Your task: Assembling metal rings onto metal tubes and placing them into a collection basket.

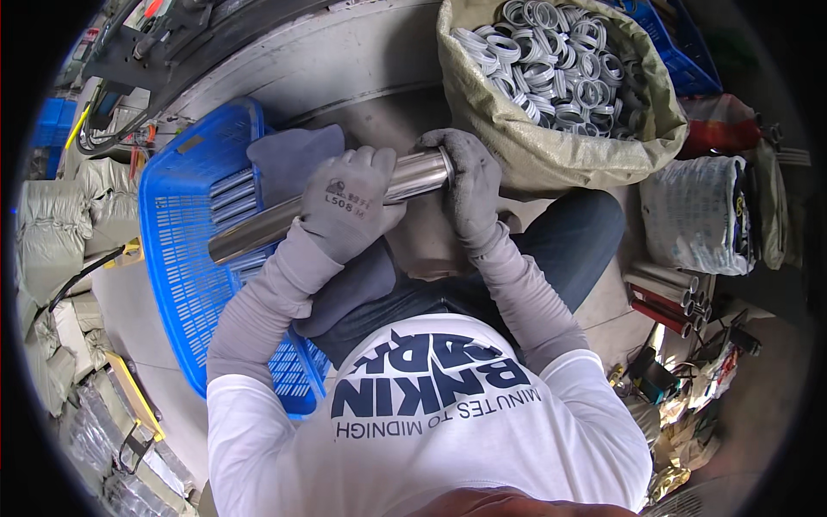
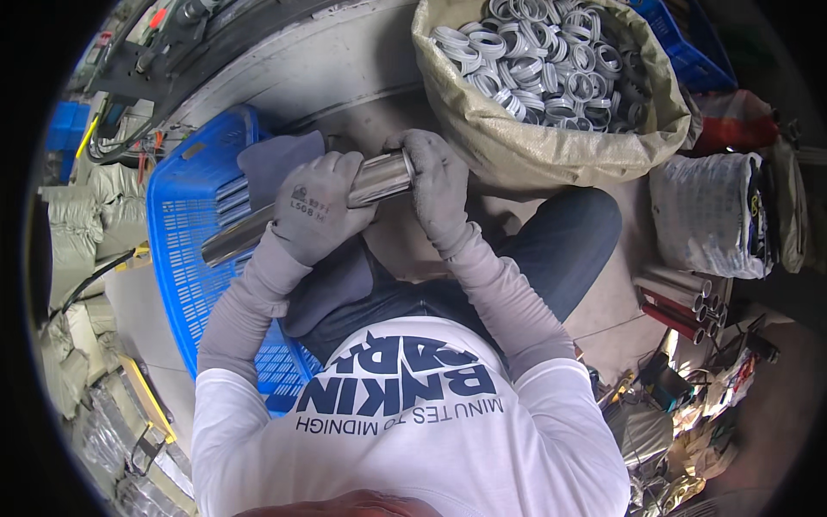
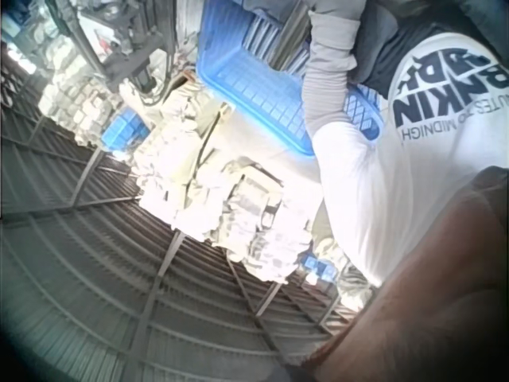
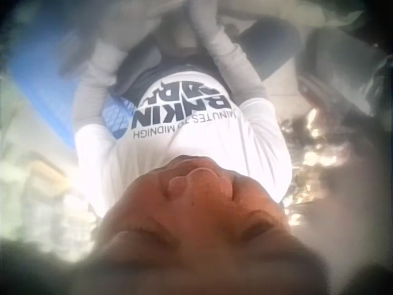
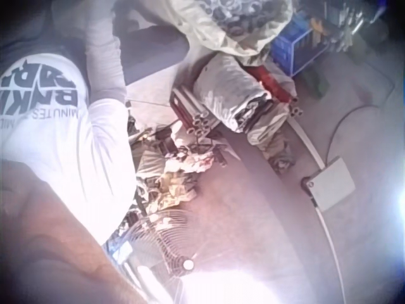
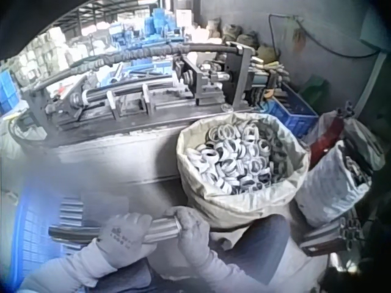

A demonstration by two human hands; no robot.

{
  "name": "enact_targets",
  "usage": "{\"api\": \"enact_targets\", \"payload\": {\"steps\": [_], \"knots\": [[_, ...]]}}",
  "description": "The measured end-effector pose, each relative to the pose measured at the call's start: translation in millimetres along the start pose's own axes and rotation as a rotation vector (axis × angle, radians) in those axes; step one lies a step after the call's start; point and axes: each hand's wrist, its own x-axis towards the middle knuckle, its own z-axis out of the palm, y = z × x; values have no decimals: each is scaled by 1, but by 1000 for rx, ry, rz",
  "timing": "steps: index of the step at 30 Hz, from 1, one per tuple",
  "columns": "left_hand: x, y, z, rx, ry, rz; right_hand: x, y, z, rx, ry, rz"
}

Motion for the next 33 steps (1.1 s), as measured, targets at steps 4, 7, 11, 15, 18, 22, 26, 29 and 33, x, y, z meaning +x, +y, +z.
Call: {"api": "enact_targets", "payload": {"steps": [4, 7, 11, 15, 18, 22, 26, 29, 33], "knots": [[2, 1, 0, -14, 0, 21, -2, 2, 2, 182, 25, 131], [8, 1, 1, 41, -23, 44, -3, 6, 10, -76, 47, 28], [12, -2, 1, 50, -107, 44, -5, 11, 14, 219, 112, 255], [8, 25, -16, -24, 378, 305, 7, 23, -12, 143, 52, 184], [-34, 16, -11, -419, 448, 325, 20, 12, -53, -486, 48, -259], [-37, -13, 17, -1305, 480, 35, 36, 7, -68, -430, 138, -328], [9, -45, -31, -1367, 982, 40, 53, -6, -46, -258, 65, -526], [14, -67, -85, -681, 995, 271, 124, -2, -45, -24, 187, -39], [24, -33, -151, -819, 517, -278, 190, 44, -65, -939, 48, -43]]}}
